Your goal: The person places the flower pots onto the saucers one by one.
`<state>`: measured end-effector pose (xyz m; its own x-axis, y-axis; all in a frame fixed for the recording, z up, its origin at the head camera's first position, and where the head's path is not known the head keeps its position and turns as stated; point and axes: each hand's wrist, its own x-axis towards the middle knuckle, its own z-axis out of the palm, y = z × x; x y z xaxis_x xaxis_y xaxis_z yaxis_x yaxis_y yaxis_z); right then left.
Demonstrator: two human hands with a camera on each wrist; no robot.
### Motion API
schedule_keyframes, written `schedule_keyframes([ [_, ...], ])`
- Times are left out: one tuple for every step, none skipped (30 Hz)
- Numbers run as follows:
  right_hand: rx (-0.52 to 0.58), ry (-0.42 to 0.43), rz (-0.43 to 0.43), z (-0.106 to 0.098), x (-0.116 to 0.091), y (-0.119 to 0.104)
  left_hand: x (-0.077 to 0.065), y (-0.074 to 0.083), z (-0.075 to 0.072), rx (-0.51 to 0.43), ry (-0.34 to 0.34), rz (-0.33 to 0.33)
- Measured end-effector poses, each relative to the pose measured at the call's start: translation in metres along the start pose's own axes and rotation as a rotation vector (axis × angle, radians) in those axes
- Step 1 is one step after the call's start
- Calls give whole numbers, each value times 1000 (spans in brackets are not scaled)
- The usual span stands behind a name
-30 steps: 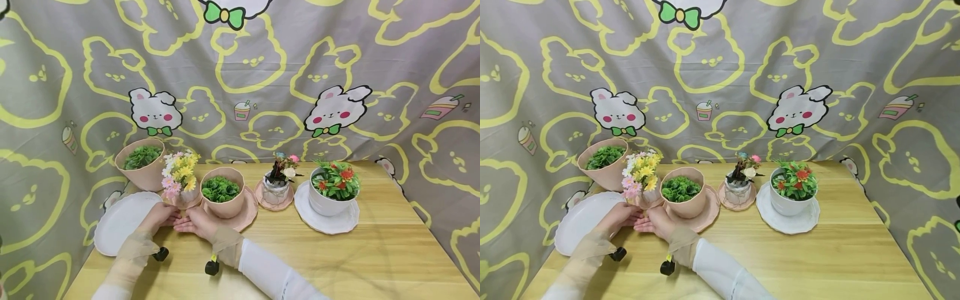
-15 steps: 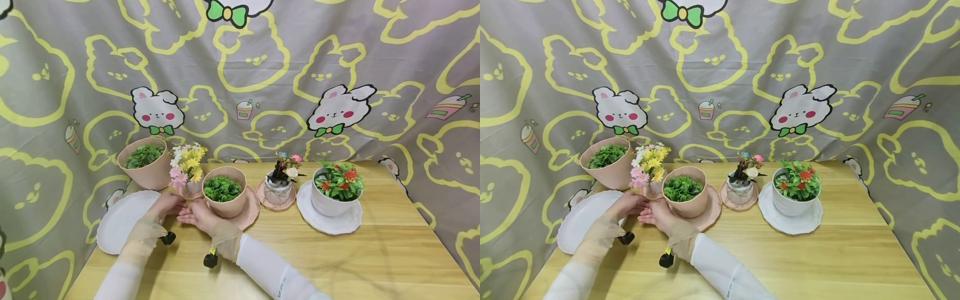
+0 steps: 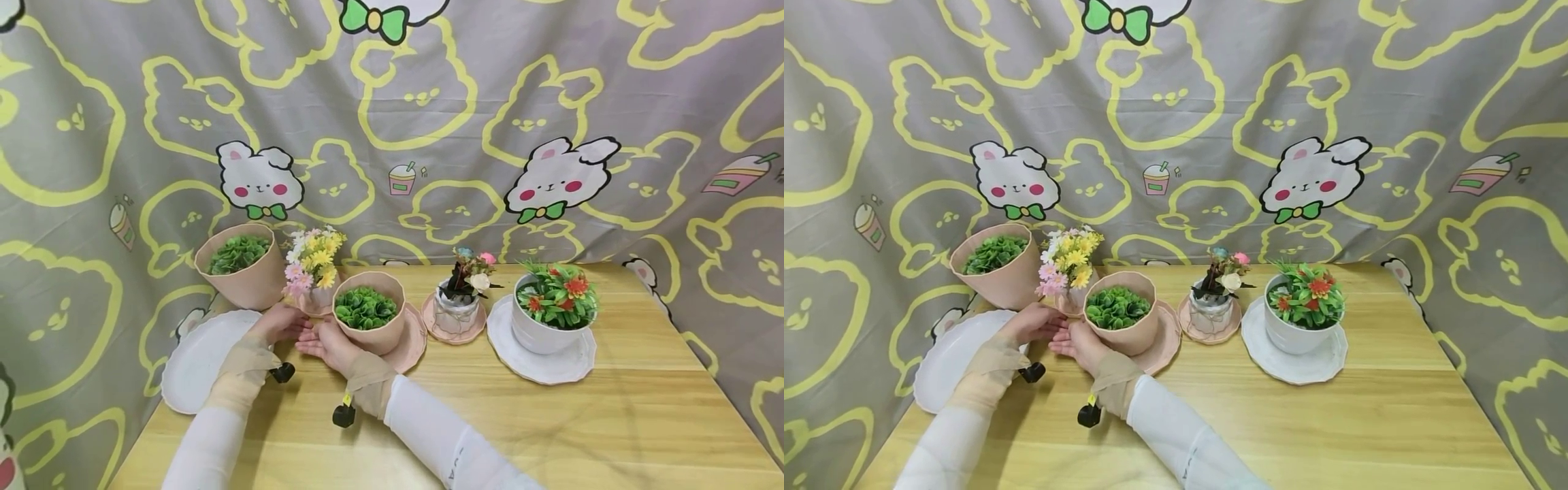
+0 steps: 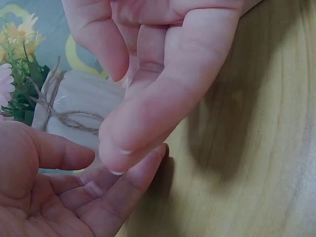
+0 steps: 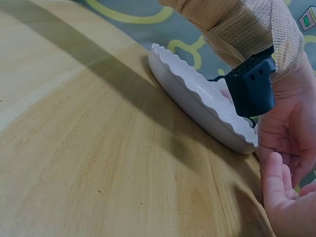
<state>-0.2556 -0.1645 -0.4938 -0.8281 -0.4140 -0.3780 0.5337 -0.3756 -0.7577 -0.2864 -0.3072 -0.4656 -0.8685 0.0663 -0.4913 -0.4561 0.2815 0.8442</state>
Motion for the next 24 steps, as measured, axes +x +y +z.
schedule_keyframes([
  [2,3,-6,0,1,0,1,1,1,-1,4,-2],
  [3,4,-12,0,1,0,1,1,1,2,8,-2],
  [3,6,-15,-1,1,1,1,1,2,8,9,1],
  [-3,4,-18,-1,1,1,1,1,2,14,15,1],
  [-13,4,-19,-1,0,2,1,1,2,23,17,6],
  [-28,1,-20,0,-1,2,0,0,2,32,17,10],
  [-48,-7,-24,0,-3,3,-1,0,1,43,10,21],
  [-68,-20,-26,1,-5,4,-3,-1,1,52,4,31],
  [-88,-33,-29,1,-8,5,-5,-2,0,61,-4,44],
  [-108,-48,-27,2,-11,5,-7,-3,-1,67,-12,56],
  [-123,-62,-25,2,-14,6,-10,-4,-1,74,-27,70],
  [-138,-80,-24,3,-18,6,-13,-4,-2,77,-37,80],
  [-150,-96,-24,2,-21,7,-16,-5,-3,85,-49,95],
  [-155,-107,-21,2,-24,7,-19,-5,-3,85,-49,101],
  [-162,-117,-21,2,-27,8,-23,-6,-4,88,-55,109],
  [-169,-127,-22,0,-30,8,-27,-6,-3,85,-55,111],
  [-173,-137,-26,-1,-33,9,-31,-7,-3,84,-58,112],
  [-182,-150,-32,-3,-35,10,-34,-7,-2,86,-60,113],
  [-187,-160,-34,-5,-38,11,-38,-9,-1,92,-65,116],
  [-192,-172,-33,-7,-42,12,-41,-10,1,92,-65,114],
  [-200,-184,-31,-10,-45,13,-45,-12,3,96,-74,115],
  [-207,-196,-27,-13,-49,14,-47,-14,6,95,-78,113],
  [-209,-207,-22,-17,-53,14,-50,-17,8,99,-86,112],
  [-215,-216,-17,-20,-58,15,-53,-20,11,102,-92,109],
])
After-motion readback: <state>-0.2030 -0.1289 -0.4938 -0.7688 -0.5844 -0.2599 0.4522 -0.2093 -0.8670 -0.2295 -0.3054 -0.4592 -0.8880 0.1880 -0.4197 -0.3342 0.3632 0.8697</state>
